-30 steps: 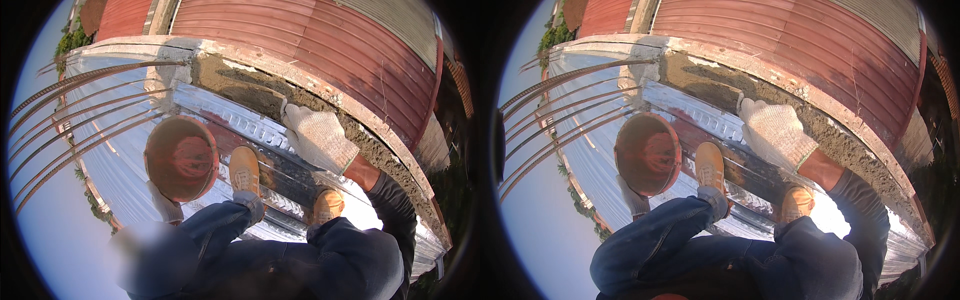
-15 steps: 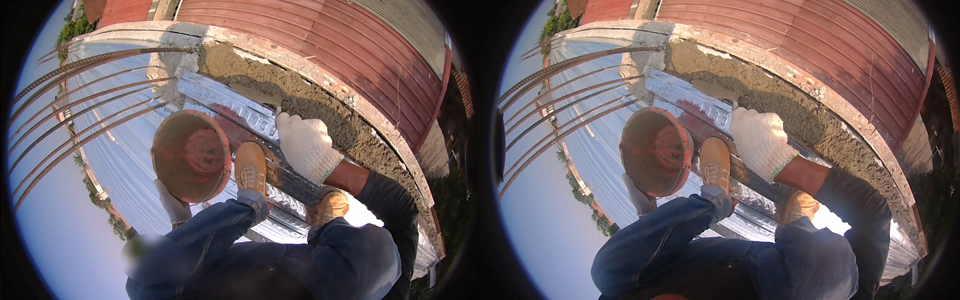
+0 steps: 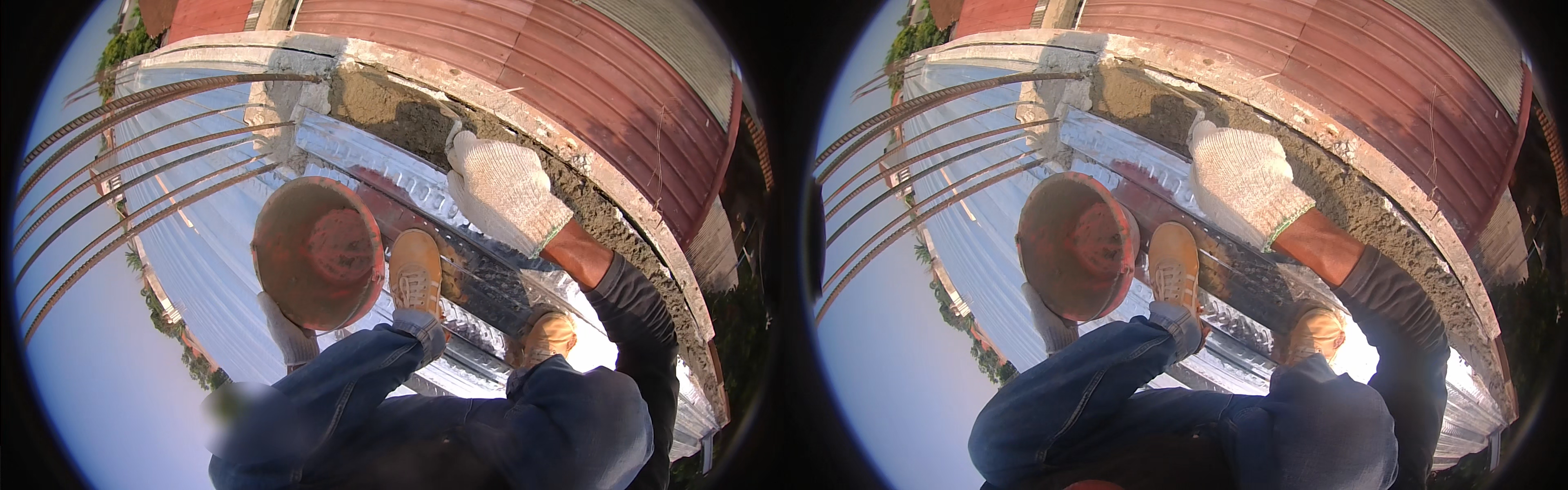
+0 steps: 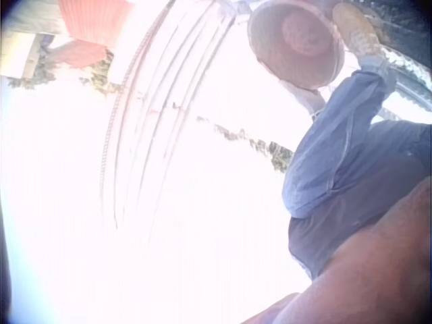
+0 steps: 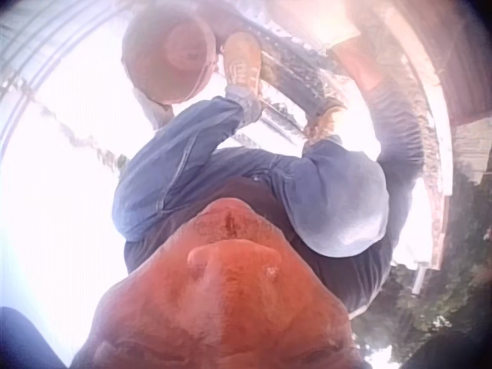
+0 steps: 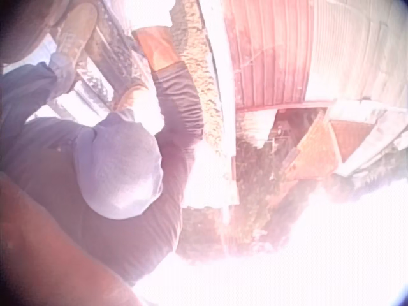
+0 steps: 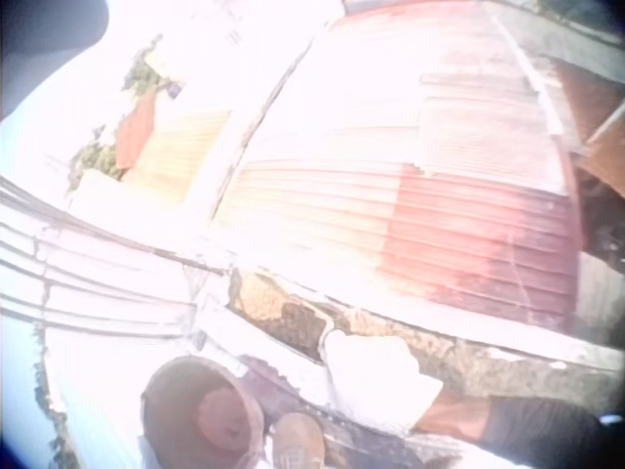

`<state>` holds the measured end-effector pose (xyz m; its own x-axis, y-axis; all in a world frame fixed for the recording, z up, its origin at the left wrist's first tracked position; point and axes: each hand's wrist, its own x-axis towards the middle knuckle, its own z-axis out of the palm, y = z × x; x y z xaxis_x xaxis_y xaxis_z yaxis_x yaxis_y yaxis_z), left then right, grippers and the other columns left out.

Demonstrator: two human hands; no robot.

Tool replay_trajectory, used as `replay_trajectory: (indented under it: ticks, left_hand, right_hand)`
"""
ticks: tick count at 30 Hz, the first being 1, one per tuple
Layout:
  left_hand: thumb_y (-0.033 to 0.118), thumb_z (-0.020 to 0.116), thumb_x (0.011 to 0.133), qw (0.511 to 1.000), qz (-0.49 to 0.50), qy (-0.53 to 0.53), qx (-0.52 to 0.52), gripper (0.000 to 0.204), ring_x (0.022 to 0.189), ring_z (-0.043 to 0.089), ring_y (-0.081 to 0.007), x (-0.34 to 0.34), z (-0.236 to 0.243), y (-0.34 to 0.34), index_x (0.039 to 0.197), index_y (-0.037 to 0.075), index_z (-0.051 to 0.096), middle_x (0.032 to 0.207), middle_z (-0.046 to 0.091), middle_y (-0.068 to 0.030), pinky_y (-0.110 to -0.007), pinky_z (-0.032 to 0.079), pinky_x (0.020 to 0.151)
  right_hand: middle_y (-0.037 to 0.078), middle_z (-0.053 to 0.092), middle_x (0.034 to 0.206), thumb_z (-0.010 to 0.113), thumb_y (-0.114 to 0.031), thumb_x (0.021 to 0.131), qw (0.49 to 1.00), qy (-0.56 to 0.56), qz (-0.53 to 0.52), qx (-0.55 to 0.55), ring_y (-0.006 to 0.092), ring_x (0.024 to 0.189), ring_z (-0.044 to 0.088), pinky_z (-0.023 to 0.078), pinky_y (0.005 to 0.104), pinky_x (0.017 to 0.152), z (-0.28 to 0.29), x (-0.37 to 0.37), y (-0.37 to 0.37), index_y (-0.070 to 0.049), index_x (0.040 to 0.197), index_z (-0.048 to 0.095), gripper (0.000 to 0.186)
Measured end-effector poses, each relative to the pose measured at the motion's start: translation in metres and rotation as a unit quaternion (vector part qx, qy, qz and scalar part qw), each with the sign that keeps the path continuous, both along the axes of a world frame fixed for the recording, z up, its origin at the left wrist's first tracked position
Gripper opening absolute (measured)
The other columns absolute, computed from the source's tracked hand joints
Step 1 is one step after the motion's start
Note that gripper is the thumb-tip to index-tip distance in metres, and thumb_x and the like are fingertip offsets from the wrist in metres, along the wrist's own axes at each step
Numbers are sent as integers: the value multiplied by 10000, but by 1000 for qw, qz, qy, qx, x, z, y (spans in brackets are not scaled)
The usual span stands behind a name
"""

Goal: The person scoops wet cement from a bucket with a trowel and spreads it along the edge of a corrugated metal roof. The person repeatedly transfers material and smooths it into place along the roof seam.

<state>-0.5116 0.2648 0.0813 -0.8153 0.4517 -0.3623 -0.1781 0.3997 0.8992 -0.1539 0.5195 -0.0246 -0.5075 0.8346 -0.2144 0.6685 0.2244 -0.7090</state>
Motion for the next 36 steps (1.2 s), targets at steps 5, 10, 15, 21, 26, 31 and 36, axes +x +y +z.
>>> replay_trajectory:
  ticks: [5,10,15,21,26,31,36]
  left_hand:
    - [573,586,1184,1000,3,4,-6,736,1406,669,-288,3,1,-11,1613,-23,536,1607,634,-170,-427,584,1150]
    - [575,589,1181,1000,7,-9,-23,748,1413,665,-300,5,-1,-14,1626,-23,524,1620,627,-176,-438,584,1154]
    - [564,574,1189,1000,-1,2,-18,748,1448,640,-307,1,1,-16,1644,-26,503,1642,609,-177,-449,565,1185]
    - [548,548,1204,1000,-6,1,-12,728,1450,637,-316,-5,-4,-12,1647,-28,497,1662,588,-177,-451,564,1187]
    - [525,532,1216,1000,-9,-23,2,692,1422,656,-309,6,1,-5,1629,-30,514,1625,615,-185,-457,576,1168]
    - [505,528,1222,999,-18,-15,37,669,1389,681,-301,-1,-6,-8,1617,-35,526,1588,644,-186,-455,594,1141]
    - [392,609,1209,998,-24,37,35,435,1121,735,-179,32,13,23,1395,2,660,1290,747,-75,-361,628,944]
  right_hand:
    - [245,794,876,767,-118,918,998,-38,47,35,405,806,836,658,512,678,-5,-29,24,107,1146,717,324]
    - [222,790,920,787,-107,902,992,-76,97,1,384,797,831,649,496,643,2,-32,-12,88,1194,682,367]
    - [219,798,876,756,-126,942,984,-72,142,-85,378,774,831,654,495,645,21,-27,-11,95,1235,667,378]
    - [231,784,835,712,-174,980,977,-81,139,-139,396,782,827,653,515,662,31,-22,-19,112,1207,664,368]
    - [247,756,851,700,-228,1001,982,-48,99,-153,469,843,794,645,549,741,29,1,-25,54,1178,656,336]
    - [256,706,888,726,-259,1012,985,-5,66,-158,504,913,749,593,575,795,44,39,-42,0,1098,613,296]
    - [258,697,887,751,-233,1009,992,22,0,-127,489,896,752,580,565,781,58,64,-65,-20,1170,642,289]
